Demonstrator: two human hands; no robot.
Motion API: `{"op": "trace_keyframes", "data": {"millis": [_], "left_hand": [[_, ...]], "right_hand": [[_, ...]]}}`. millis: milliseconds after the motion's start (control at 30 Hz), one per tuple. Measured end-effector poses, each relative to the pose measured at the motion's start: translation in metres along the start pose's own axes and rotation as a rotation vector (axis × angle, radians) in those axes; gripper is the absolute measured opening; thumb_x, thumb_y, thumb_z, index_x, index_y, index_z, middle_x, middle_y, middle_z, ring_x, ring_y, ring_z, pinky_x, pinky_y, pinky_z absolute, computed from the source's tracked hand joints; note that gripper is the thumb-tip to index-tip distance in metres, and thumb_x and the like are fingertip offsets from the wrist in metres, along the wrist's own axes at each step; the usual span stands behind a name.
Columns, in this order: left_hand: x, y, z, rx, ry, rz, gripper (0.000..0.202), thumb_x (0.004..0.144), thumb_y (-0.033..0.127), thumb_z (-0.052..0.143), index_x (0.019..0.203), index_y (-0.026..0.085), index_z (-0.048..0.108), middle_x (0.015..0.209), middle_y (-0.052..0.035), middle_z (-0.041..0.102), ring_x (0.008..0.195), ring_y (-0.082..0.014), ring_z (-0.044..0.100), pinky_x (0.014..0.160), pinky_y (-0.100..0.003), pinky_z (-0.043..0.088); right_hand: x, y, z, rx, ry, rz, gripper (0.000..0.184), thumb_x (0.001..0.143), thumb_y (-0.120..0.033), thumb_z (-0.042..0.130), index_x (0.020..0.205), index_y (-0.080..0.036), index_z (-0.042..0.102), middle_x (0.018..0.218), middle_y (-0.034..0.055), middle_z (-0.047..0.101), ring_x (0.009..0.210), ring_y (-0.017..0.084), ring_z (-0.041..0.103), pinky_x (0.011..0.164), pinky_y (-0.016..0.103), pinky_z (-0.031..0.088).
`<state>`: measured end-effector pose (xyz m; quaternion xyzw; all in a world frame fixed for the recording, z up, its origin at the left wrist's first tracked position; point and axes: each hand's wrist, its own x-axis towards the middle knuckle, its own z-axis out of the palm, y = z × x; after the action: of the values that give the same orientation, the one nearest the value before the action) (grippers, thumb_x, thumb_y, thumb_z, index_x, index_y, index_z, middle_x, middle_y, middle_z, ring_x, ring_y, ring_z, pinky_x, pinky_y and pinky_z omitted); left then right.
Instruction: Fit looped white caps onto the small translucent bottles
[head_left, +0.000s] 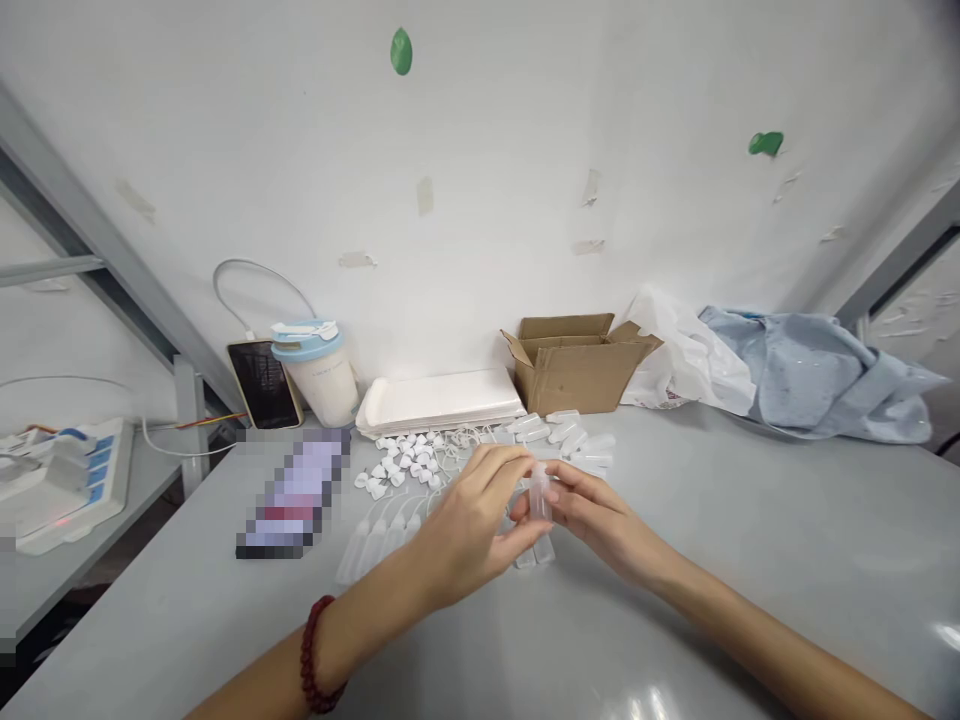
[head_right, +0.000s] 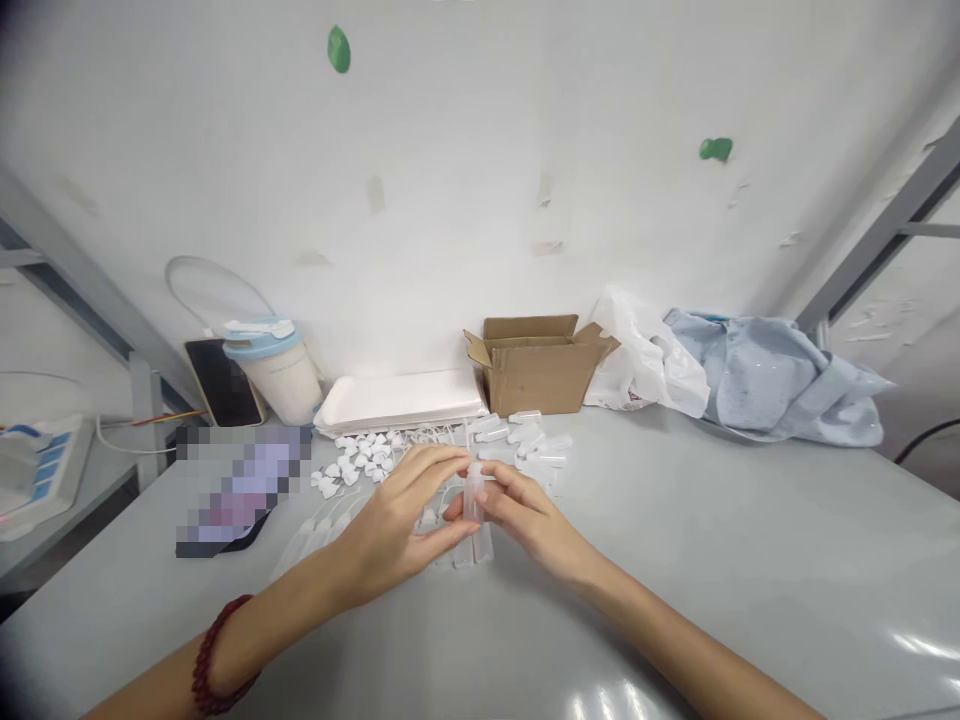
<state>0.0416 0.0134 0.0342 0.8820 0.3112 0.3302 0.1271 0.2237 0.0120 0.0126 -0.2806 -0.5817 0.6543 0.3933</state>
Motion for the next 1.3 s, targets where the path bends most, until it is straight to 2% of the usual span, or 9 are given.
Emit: {"op": "trace_keyframes", "data": {"millis": [167,333,467,500,633,833,967,1167,1300], "left_hand": [[-0.001,0.000,0.005,0.058,-0.021,0.062,0.047,0.080,0.027,0.062,0.121,0.017,0.041,0.118,-0.0108,0.052,0.112,-0.0236,0.044,0.094,-0.040,0.041],[-0.001,0.001,0.008,0.074,0.033,0.121,0.043,0.082,0.027,0.060,0.120,0.016,0.041,0.115,-0.0116,0.054,0.110,-0.0248,0.046,0.094,-0.044,0.041],[-0.001,0.003,0.015,0.090,0.023,0.109,0.040,0.080,0.030,0.061,0.114,0.015,0.045,0.110,-0.0108,0.057,0.106,-0.0241,0.048,0.091,-0.042,0.043],[-0.001,0.003,0.017,0.098,0.006,0.090,0.040,0.080,0.032,0.061,0.113,0.016,0.046,0.110,-0.0105,0.057,0.105,-0.0243,0.048,0.089,-0.042,0.044],[0.000,0.005,0.032,0.142,-0.101,0.000,0.040,0.077,0.035,0.065,0.108,0.016,0.050,0.107,-0.0099,0.058,0.103,-0.0265,0.048,0.083,-0.042,0.047],[0.004,0.007,0.047,0.187,-0.228,-0.080,0.037,0.072,0.033,0.070,0.100,0.014,0.055,0.098,-0.0086,0.059,0.097,-0.0270,0.049,0.079,-0.042,0.048],[0.004,0.003,0.050,0.192,-0.254,-0.106,0.034,0.073,0.033,0.067,0.099,0.015,0.055,0.097,-0.0086,0.058,0.098,-0.0272,0.047,0.080,-0.042,0.048],[0.004,-0.001,0.051,0.193,-0.287,-0.120,0.034,0.074,0.034,0.066,0.101,0.015,0.055,0.097,-0.0087,0.056,0.100,-0.0275,0.045,0.083,-0.042,0.046],[0.003,0.002,0.052,0.193,-0.299,-0.120,0.034,0.074,0.031,0.066,0.101,0.014,0.056,0.099,-0.0099,0.056,0.101,-0.0277,0.045,0.085,-0.043,0.045]], "right_hand": [[0.002,0.002,-0.001,0.051,0.011,0.024,0.023,0.089,-0.025,0.039,0.106,-0.017,0.053,0.092,0.0086,0.064,0.086,0.019,0.062,0.081,0.037,0.047],[0.001,-0.009,-0.004,-0.075,-0.049,0.048,0.021,0.087,-0.023,0.040,0.099,-0.017,0.056,0.088,0.0061,0.065,0.083,0.018,0.061,0.080,0.034,0.047],[-0.001,-0.021,-0.021,-0.446,-0.107,0.111,0.024,0.085,-0.019,0.037,0.077,-0.018,0.059,0.074,0.0016,0.065,0.070,0.015,0.060,0.071,0.028,0.047],[-0.001,-0.023,-0.027,-0.570,-0.063,0.131,0.026,0.085,-0.019,0.035,0.075,-0.017,0.059,0.072,0.0013,0.065,0.065,0.014,0.059,0.065,0.027,0.046],[0.000,-0.023,-0.047,-1.071,0.210,0.134,0.026,0.082,-0.014,0.035,0.088,-0.016,0.060,0.068,0.0018,0.064,0.056,0.013,0.055,0.054,0.023,0.039],[0.001,-0.018,-0.043,-1.494,0.200,0.130,0.021,0.080,-0.012,0.039,0.076,-0.017,0.059,0.060,0.0020,0.059,0.051,0.013,0.050,0.046,0.022,0.025],[-0.003,-0.016,-0.038,-1.561,0.163,0.128,0.018,0.082,-0.014,0.043,0.072,-0.018,0.058,0.059,0.0025,0.059,0.052,0.015,0.054,0.046,0.023,0.024],[-0.004,-0.011,-0.040,-1.601,0.138,0.174,0.015,0.083,-0.025,0.050,0.081,-0.017,0.062,0.067,0.0067,0.065,0.061,0.021,0.061,0.049,0.025,0.029],[-0.003,-0.012,-0.039,-1.611,0.131,0.192,0.014,0.080,-0.026,0.054,0.082,-0.016,0.064,0.070,0.0082,0.067,0.066,0.023,0.062,0.049,0.025,0.029]]}}
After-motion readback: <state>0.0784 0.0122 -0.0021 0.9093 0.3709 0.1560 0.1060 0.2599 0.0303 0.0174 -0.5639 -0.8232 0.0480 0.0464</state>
